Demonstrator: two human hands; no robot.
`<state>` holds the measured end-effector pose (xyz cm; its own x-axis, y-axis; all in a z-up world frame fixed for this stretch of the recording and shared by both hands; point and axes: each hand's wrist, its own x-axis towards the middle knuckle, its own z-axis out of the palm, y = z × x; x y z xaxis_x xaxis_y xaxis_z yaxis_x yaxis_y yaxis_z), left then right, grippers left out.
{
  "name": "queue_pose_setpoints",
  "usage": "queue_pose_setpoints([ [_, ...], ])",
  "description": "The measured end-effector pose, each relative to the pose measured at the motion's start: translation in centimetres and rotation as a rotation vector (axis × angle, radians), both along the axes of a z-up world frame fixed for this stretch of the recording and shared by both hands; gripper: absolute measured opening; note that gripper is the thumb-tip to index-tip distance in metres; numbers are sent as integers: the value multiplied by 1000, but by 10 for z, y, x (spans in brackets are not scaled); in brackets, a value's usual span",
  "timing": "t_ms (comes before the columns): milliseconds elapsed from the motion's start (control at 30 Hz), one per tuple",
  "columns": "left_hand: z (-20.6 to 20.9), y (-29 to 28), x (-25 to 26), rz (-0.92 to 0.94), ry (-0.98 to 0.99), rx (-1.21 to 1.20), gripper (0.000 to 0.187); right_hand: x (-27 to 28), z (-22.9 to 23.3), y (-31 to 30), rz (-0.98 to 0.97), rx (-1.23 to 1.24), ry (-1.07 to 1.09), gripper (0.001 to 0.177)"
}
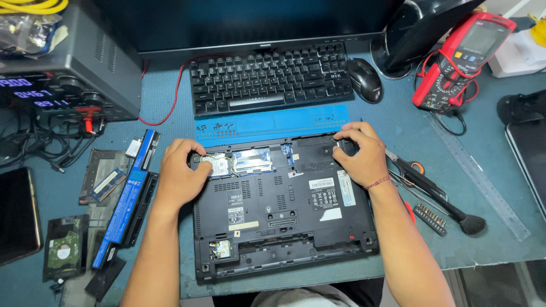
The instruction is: The person works on the internal components of a disassembled laptop. They handle a small circuit board, connect wires, and use a screwdriver to secure parts inside the laptop chassis.
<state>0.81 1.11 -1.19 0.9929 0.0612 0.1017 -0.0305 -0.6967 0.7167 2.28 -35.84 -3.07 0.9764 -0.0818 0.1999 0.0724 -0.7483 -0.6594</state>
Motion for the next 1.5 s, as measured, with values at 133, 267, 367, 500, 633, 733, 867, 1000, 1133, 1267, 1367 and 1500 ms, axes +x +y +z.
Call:
queue_pose_setpoints([
  [133, -4, 3, 3, 9, 25, -22, 18, -1, 2, -1, 24, -6, -3, 22],
  [267, 1, 1, -9, 40, 13, -49, 19, -1, 4, 0, 44, -15, 26, 20],
  [367, 22, -1, -35, 90, -70, -105, 19, -1, 4, -1, 49, -27, 32, 21],
  [500, 26, 3, -88, 160, -341, -128, 11, 0, -3, -5, 20, -49, 45, 23],
  [633, 5, 1, -153, 296, -436, -111, 3, 1, -4, -5, 20, -55, 38, 22],
  [733, -2, -15, -201, 356, -439, -146, 8, 0, -2, -2, 63, 16, 2, 16],
  [867, -18, -27, -236, 297, -137, -119, 54, 1, -11, -11, 51, 28, -15, 17],
  [1000, -53, -23, -237, 149, 56, 154, 117, 4, -14, -10, 99, 30, -61, 15],
  [1133, -32, -30, -242, 197, 163, 22, 116, 11, -29, -20, 136, 40, -111, 16],
  [1267, -25, -30, -249, 183, 91, -59, 106, 20, -41, -21, 150, -27, -168, 18],
  [1367, -15, -29, -251, 160, 102, -136, 99, 20, -40, -22, 134, -35, -157, 18],
  [1500, -32, -27, -251, 145, -42, -194, 104, 25, -39, -23, 100, -126, -86, 20],
])
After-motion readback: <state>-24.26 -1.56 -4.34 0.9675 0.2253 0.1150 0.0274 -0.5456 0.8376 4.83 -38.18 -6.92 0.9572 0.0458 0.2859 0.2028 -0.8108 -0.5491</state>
